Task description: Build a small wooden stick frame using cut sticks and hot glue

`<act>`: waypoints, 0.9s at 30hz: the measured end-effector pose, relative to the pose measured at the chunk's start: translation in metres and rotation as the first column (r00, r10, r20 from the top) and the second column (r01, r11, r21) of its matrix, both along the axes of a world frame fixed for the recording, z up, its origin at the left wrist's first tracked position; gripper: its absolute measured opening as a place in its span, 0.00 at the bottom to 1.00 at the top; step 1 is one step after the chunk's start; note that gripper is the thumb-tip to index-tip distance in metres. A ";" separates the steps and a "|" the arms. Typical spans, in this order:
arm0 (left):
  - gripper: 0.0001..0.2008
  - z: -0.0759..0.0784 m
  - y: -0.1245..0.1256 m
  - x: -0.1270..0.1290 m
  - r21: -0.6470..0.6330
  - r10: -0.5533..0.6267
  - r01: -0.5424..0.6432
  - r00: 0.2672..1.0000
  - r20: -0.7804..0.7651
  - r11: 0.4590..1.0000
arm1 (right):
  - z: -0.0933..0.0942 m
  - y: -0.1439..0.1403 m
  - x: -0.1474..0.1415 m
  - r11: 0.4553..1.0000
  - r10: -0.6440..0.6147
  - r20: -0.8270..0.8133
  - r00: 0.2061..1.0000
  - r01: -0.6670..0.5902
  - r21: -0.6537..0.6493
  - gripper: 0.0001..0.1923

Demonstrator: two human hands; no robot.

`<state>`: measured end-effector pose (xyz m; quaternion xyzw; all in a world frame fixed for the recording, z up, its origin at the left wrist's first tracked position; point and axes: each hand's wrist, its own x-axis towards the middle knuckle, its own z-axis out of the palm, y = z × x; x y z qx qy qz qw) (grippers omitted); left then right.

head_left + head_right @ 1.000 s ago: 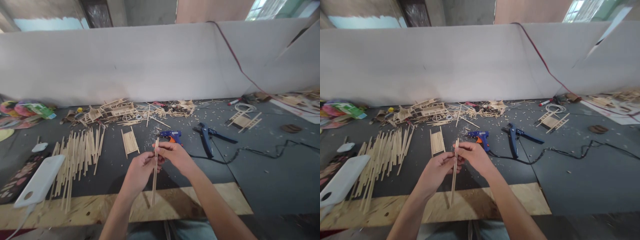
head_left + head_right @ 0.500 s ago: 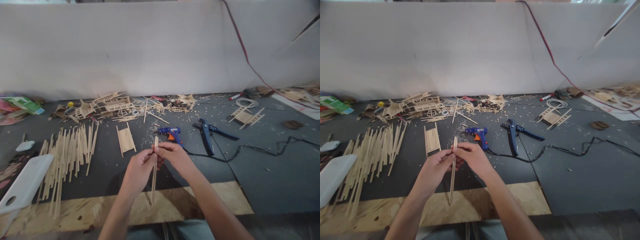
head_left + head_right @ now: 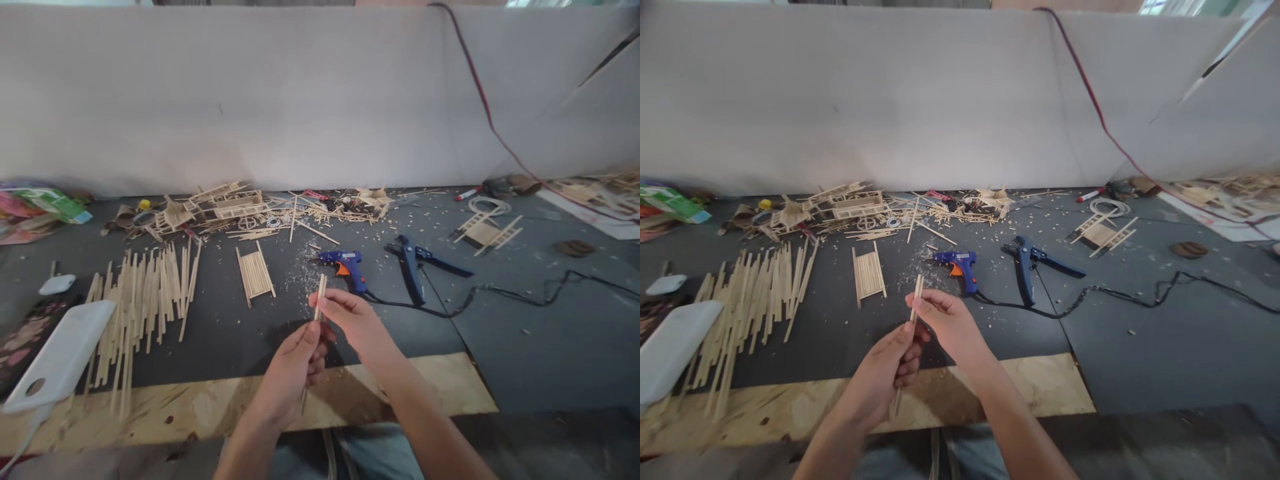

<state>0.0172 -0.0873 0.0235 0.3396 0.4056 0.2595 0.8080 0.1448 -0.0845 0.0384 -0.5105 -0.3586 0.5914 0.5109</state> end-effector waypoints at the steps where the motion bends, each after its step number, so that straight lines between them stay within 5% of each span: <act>1: 0.18 -0.001 -0.002 0.002 0.075 0.031 -0.025 0.997 -0.076 0.997 | 0.001 -0.002 -0.001 1.000 -0.011 0.054 0.998 0.010 0.016 0.12; 5: 0.19 -0.003 -0.010 0.006 0.359 0.135 -0.041 0.961 -0.241 0.933 | 0.008 -0.008 -0.002 0.996 -0.014 0.249 0.968 -0.009 0.090 0.12; 8: 0.18 -0.001 -0.016 0.004 0.403 0.126 -0.022 0.964 -0.235 0.915 | 0.011 -0.010 0.001 0.994 -0.026 0.243 0.970 0.000 0.109 0.12; 13: 0.16 -0.002 -0.019 -0.006 0.344 0.112 -0.038 0.974 -0.198 0.938 | 0.010 -0.011 0.016 0.950 -0.279 -0.006 0.960 0.277 0.141 0.11; 17: 0.12 -0.002 -0.016 -0.013 0.239 0.315 -0.304 0.949 -0.009 0.922 | 0.003 -0.017 0.027 0.882 -0.437 -0.201 0.877 0.462 0.098 0.08; 21: 0.10 0.001 -0.014 -0.012 0.049 0.515 -0.534 0.832 0.205 0.844 | -0.007 -0.031 0.018 0.863 -0.488 -0.295 0.821 0.506 -0.018 0.07; 27: 0.11 0.003 -0.010 -0.007 -0.057 0.604 -0.617 0.742 0.291 0.785 | -0.024 -0.057 -0.012 0.886 -0.462 -0.327 0.824 0.445 -0.131 0.06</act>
